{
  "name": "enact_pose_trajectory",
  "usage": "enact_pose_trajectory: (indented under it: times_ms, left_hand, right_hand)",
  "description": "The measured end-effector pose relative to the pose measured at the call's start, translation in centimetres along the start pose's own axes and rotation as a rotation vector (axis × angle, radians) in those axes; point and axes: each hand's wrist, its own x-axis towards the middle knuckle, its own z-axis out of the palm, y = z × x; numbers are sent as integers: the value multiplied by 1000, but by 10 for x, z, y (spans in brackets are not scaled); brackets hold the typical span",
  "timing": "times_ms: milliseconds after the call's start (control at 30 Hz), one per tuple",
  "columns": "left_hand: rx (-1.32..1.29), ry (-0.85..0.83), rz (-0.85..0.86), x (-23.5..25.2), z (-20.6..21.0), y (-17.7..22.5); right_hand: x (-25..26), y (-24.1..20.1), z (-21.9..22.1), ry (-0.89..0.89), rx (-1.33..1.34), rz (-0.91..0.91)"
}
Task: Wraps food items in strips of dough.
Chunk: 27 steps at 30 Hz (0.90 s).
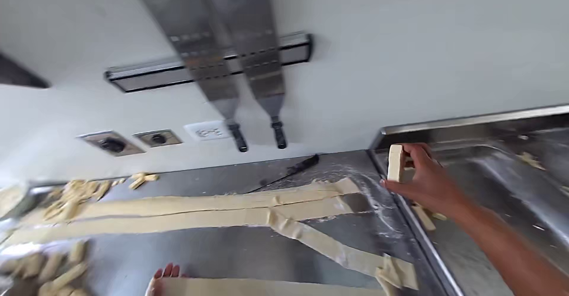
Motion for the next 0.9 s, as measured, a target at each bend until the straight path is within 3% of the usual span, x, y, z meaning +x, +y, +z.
enact_pose_trajectory:
  times_ms: [100,233,433,533,667,767,900]
  left_hand:
    - [-42,44,-13,2,1,3]
    - [-139,110,-129,4,8,0]
    - [-214,47,-230,18,1,11]
    - [-239,103,-253,23,-3,18]
    - [-261,123,-234,31,-14,18]
    - [-246,105,-250,39,-18,20]
    - [-176,31,-284,45,-23,20]
  right_hand:
    - [-4,-94,62,-201,-24,-89]
    - [13,-192,186,-501,-36,-66]
    - [53,-259,335,-519,-227,-147]
    - [52,-262,358,-457,-308,-215]
    - [39,-270,354,-418,-310,-216]
    - [4,-290,336,-434,-64,-117]
    - [-87,-312,327,-607,252,57]
